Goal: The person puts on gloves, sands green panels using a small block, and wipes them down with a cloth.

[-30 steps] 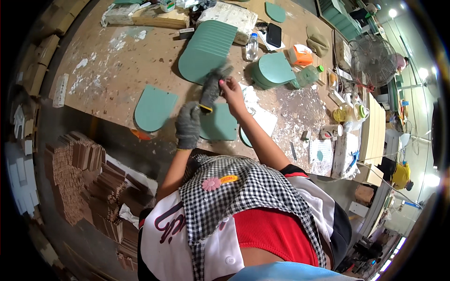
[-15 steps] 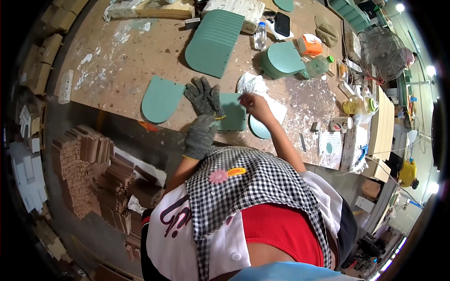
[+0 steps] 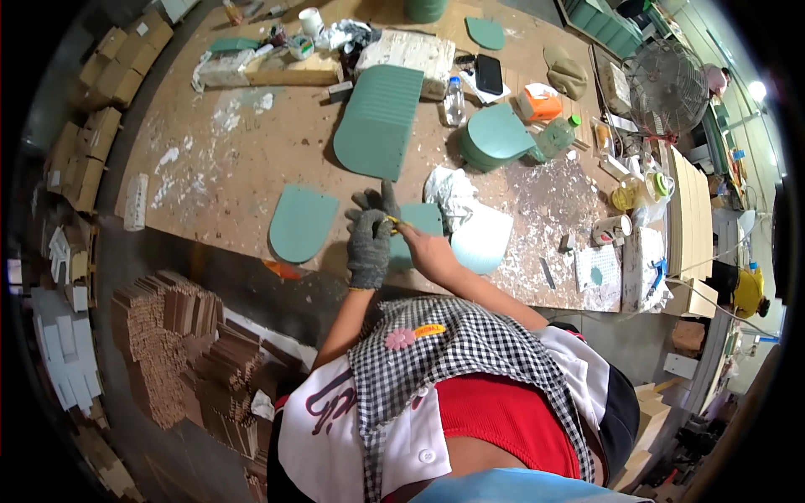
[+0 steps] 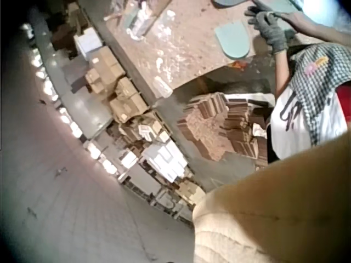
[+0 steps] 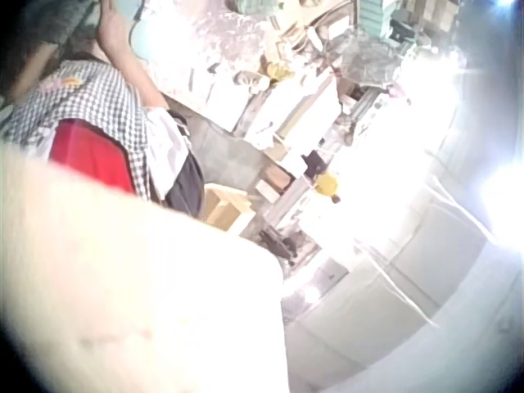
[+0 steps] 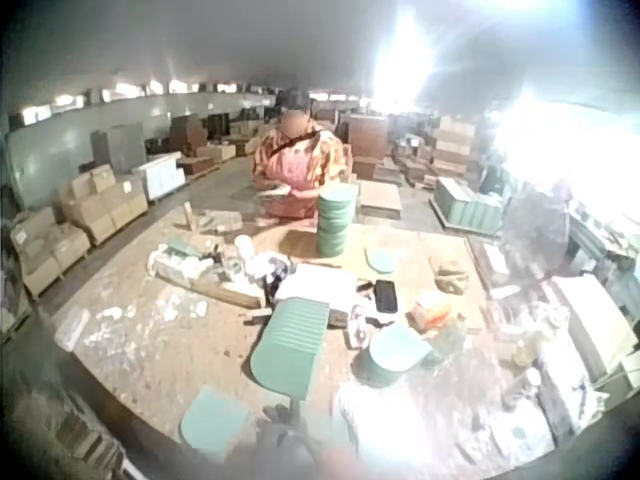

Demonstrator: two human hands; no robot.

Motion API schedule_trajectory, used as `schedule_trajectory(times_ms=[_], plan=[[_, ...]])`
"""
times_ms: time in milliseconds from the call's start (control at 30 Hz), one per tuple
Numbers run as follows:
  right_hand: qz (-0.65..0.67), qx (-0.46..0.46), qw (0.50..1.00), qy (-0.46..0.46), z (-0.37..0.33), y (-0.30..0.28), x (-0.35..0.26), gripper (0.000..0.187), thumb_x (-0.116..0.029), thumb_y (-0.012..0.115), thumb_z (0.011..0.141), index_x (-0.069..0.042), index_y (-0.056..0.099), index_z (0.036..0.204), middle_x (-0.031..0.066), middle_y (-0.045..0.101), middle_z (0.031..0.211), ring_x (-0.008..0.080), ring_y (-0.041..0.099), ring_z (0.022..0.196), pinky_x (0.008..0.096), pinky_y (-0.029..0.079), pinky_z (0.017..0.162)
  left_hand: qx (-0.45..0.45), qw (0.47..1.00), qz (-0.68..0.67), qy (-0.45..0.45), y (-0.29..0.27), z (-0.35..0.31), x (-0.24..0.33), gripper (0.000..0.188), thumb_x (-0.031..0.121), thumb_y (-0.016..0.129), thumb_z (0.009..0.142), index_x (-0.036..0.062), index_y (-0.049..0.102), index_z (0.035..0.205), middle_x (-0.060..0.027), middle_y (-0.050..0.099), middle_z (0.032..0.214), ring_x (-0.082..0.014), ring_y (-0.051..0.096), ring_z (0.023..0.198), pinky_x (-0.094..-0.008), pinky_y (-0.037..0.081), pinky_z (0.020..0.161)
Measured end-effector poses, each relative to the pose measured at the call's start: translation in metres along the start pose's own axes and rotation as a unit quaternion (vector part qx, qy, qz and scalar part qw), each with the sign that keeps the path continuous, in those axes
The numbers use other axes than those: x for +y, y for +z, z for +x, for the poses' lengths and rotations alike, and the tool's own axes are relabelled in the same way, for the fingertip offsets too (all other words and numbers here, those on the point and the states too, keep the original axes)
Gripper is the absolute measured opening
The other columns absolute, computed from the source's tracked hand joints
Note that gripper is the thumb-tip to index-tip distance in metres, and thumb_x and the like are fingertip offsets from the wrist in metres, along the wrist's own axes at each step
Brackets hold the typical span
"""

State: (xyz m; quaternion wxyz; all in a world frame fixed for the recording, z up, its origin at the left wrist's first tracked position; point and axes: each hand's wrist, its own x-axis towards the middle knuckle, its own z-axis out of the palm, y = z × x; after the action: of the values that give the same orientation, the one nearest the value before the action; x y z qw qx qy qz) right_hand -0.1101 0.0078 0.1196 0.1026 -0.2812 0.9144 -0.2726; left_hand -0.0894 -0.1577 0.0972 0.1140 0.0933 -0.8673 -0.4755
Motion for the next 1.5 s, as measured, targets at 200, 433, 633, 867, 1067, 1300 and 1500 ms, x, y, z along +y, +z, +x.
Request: schedule_trajectory(times_ms=[200,433,633,867,1067,1300,1500], plan=[[-0.062,-0.011,0.991,-0.118,-0.018,0.002,-0.01,0.044,-0.014,0.061,0.088,-0.006,0.055,0.131,0.0174,0.068,0.104,0.0373,0.067,0.094,0.0473,0.053,0.082,0.116,0.979,-0.153,-0.065,0.014,-0.005,-0.037,0.015,0.015,0.061,0.096,0.0047,0.062,0.107,-0.0127,0.065,0.101,-0.0273,0.064,0.092,-0.0393,0.052,0.081],[0.622,-0.016,0.747,0.234,0.022,-0.016,0.035,0.02,-0.011,0.053,0.101,-0.003,0.072,0.102,-0.0026,0.058,0.061,0.0083,0.048,0.048,0.0225,0.038,0.047,-0.134,0.968,-0.208,0.035,-0.024,-0.025,0.061,0.013,0.013,0.064,0.097,0.0026,0.061,0.105,-0.005,0.066,0.088,-0.0153,0.063,0.078,-0.0311,0.052,0.074],[0.684,0.132,0.68,0.229,0.01,-0.037,-0.003,0.013,-0.002,0.057,0.096,-0.001,0.069,0.102,-0.0013,0.064,0.073,0.0071,0.052,0.053,0.0199,0.042,0.053,-0.155,0.983,-0.024,0.096,-0.014,-0.027,0.073,0.028,0.019,0.068,0.089,0.0089,0.065,0.115,-0.0167,0.066,0.105,-0.0354,0.065,0.094,-0.0441,0.052,0.084],[0.582,0.117,0.785,0.178,0.022,0.005,0.027,0.029,-0.019,0.049,0.101,0.0,0.066,0.115,0.0049,0.069,0.09,0.013,0.058,0.07,0.0299,0.045,0.062,-0.017,0.993,-0.016,0.117,-0.012,-0.022,0.097,0.024,0.016,0.061,0.092,0.0072,0.066,0.114,-0.0163,0.067,0.111,-0.0343,0.066,0.1,-0.0419,0.054,0.085],[0.531,0.069,0.842,-0.073,0.017,-0.067,-0.015,0.04,-0.024,0.045,0.104,0.002,0.058,0.131,0.0159,0.063,0.132,0.0218,0.059,0.122,0.0387,0.049,0.101,-0.069,0.81,0.493,0.311,-0.012,-0.017,0.097,0.025,0.016,0.06,0.093,0.0055,0.067,0.115,-0.0097,0.068,0.109,-0.0227,0.065,0.1,-0.0346,0.051,0.088],[0.579,-0.033,0.813,-0.062,0.03,-0.09,-0.004,0.045,-0.025,0.07,0.091,-0.003,0.062,0.129,0.0175,0.07,0.118,0.0272,0.072,0.093,0.0397,0.058,0.082,-0.134,0.952,0.101,0.255,0.003,-0.032,0.083,0.035,0.02,0.056,0.096,0.0073,0.063,0.128,-0.0083,0.068,0.123,-0.023,0.063,0.113,-0.0356,0.049,0.101],[0.756,-0.139,0.611,0.191,0.009,-0.158,-0.056,0.058,-0.029,0.057,0.101,-0.009,0.036,0.151,0.0248,0.065,0.121,0.0363,0.069,0.098,0.0417,0.056,0.087,-0.171,0.939,0.142,0.262,0.01,-0.015,0.104,0.021,0.014,0.062,0.092,0.0057,0.067,0.111,-0.0103,0.069,0.106,-0.0237,0.067,0.095,-0.0349,0.053,0.085]])
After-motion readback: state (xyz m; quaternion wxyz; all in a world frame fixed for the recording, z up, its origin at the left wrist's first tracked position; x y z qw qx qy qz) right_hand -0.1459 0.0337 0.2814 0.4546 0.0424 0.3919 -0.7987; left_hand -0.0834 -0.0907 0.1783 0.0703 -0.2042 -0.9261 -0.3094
